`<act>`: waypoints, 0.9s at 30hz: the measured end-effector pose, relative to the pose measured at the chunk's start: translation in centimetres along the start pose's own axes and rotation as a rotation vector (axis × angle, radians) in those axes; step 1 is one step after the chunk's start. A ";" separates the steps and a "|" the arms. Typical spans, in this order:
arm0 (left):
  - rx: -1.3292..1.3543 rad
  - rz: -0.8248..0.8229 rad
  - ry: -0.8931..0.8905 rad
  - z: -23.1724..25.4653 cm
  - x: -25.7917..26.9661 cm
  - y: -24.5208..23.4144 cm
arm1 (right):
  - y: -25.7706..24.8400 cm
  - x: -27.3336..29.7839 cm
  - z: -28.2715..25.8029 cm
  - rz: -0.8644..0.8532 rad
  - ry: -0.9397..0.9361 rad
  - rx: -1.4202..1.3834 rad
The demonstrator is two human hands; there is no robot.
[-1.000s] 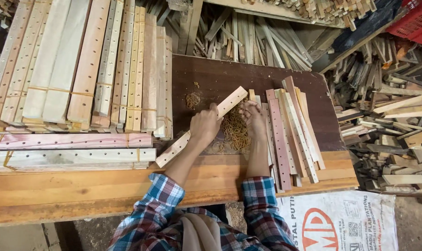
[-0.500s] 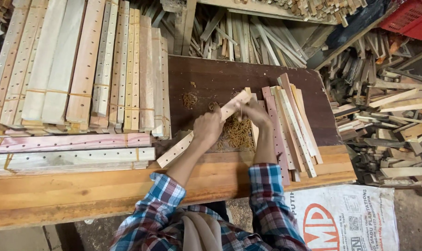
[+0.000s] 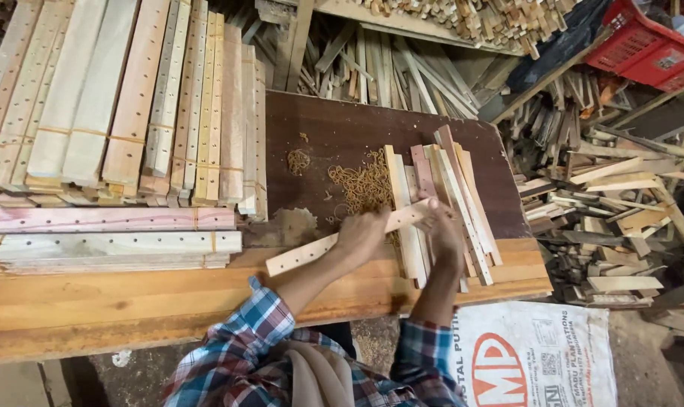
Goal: Wrapping rubber bands around wooden slats and stacking them in a workshop
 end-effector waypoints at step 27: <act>1.872 0.387 -0.018 -8.9 -9.5 -6.5 | 2.5 3.7 16.0 -0.032 0.418 -0.481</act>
Point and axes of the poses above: each hand's wrist, its own x-axis away from the middle knuckle, its own y-axis out of the palm, z = x × y, the point moved 6 cm from there along -x, towards the middle knuckle, and after that the axes turned 3 degrees about -x, right-handed, at the moved point
